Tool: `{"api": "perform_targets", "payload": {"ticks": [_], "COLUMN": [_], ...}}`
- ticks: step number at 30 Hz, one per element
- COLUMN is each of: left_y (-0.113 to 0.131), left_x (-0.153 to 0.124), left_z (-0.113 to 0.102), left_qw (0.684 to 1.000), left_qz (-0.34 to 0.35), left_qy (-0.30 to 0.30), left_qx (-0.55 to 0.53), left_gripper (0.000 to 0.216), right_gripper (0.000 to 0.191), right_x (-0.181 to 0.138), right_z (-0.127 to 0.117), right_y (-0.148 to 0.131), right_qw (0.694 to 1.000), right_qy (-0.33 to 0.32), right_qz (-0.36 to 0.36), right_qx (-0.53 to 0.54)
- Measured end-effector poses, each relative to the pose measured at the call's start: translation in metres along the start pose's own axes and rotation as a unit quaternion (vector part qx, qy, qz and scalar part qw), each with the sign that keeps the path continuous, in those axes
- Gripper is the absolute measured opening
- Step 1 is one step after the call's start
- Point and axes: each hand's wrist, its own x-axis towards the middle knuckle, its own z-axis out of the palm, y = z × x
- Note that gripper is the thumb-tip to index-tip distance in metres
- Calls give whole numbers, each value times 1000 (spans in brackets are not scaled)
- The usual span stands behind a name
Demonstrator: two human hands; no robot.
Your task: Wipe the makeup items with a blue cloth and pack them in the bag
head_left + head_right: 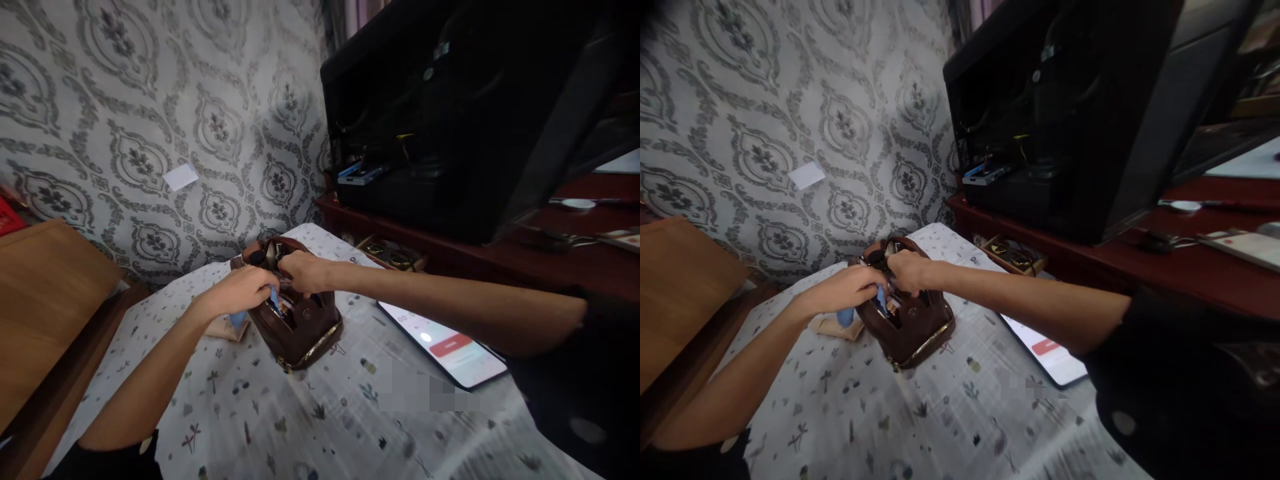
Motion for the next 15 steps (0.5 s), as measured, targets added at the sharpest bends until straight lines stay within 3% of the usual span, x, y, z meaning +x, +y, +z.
{"api": "perform_targets", "payload": {"ticks": [8,15], "left_y": [-2,-7], "left_x": [1,2], "left_z": [5,8], "left_qw": [1000,999], "left_qz": [6,23], "left_qy": [16,45], "left_qx": [-23,-12], "left_gripper": [24,22], "right_gripper": [30,31], "right_x": [1,4], "right_z": [20,33], "right_y": [12,9], "right_qw": [995,998], "right_qy": [89,61], "right_qz": [-2,-16], "right_qx": [37,-1]}}
